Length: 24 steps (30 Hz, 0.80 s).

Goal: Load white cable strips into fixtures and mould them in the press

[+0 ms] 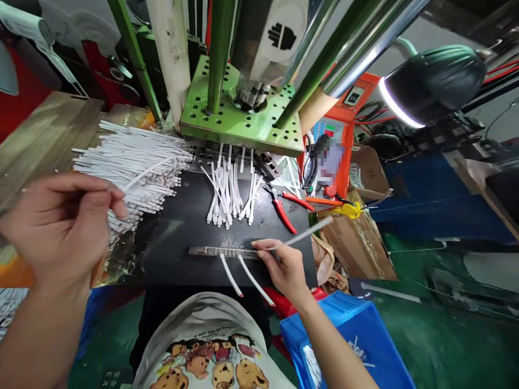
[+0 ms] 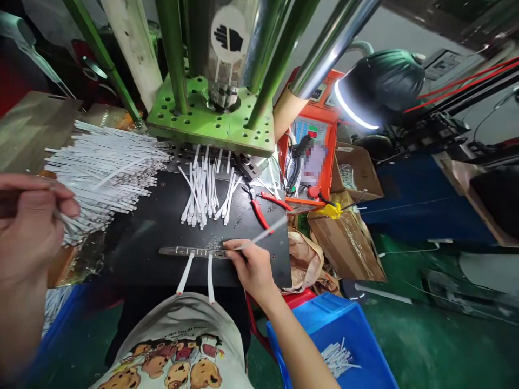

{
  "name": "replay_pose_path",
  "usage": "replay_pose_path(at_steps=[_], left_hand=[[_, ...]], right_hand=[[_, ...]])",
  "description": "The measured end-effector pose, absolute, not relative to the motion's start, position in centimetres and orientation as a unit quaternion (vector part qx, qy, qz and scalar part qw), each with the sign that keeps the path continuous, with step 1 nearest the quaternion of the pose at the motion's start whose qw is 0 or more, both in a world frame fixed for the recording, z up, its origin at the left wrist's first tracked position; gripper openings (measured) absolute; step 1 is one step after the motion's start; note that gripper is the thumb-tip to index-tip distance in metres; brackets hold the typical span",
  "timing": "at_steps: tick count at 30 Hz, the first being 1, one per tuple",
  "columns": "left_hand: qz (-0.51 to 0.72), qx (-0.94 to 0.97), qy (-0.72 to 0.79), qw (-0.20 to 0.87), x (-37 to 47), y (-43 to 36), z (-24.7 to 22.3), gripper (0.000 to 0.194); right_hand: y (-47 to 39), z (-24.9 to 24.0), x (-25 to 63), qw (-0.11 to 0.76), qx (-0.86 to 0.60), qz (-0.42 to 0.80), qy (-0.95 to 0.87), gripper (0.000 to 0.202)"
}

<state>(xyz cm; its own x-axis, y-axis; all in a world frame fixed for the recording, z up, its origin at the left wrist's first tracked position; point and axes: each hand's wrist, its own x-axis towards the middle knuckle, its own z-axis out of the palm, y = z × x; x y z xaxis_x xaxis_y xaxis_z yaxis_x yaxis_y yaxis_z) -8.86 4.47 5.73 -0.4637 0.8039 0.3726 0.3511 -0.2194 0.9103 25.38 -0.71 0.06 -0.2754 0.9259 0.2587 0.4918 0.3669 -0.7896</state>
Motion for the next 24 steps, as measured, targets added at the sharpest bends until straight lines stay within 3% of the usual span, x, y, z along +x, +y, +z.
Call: replay_pose_path(at_steps=[2, 5, 11, 18, 24], left_hand=[[0.609, 0.48, 0.571, 0.269, -6.9, 3.6, 5.3, 0.014], [0.537, 0.522, 0.54, 0.383, -4.6, 2.1, 3.3, 0.022], [0.411, 0.752, 0.47, 0.214, -1.6, -0.8, -0.5, 0.019], [0.356, 0.796, 0.434, 0.225, -1.4, -1.4, -0.9, 0.016], [0.323, 0.848, 0.389, 0.158, -1.8, -1.1, -0.8, 0.02]], right_hand=[[-2.0, -0.9, 25.0, 0.386, -0.458, 0.319, -0.735, 0.012], [-2.4, -1.6, 24.2, 0.402, -0.432, 0.297, -0.751, 0.01], [-2.0, -1.8, 24.0, 0.37, -0.424, 0.246, -0.789, 0.016], [-1.9, -1.9, 23.9, 0.369, -0.418, 0.235, -0.796, 0.017], [-2.0, -1.3, 23.9, 0.361, -0.423, 0.226, -0.8, 0.016]])
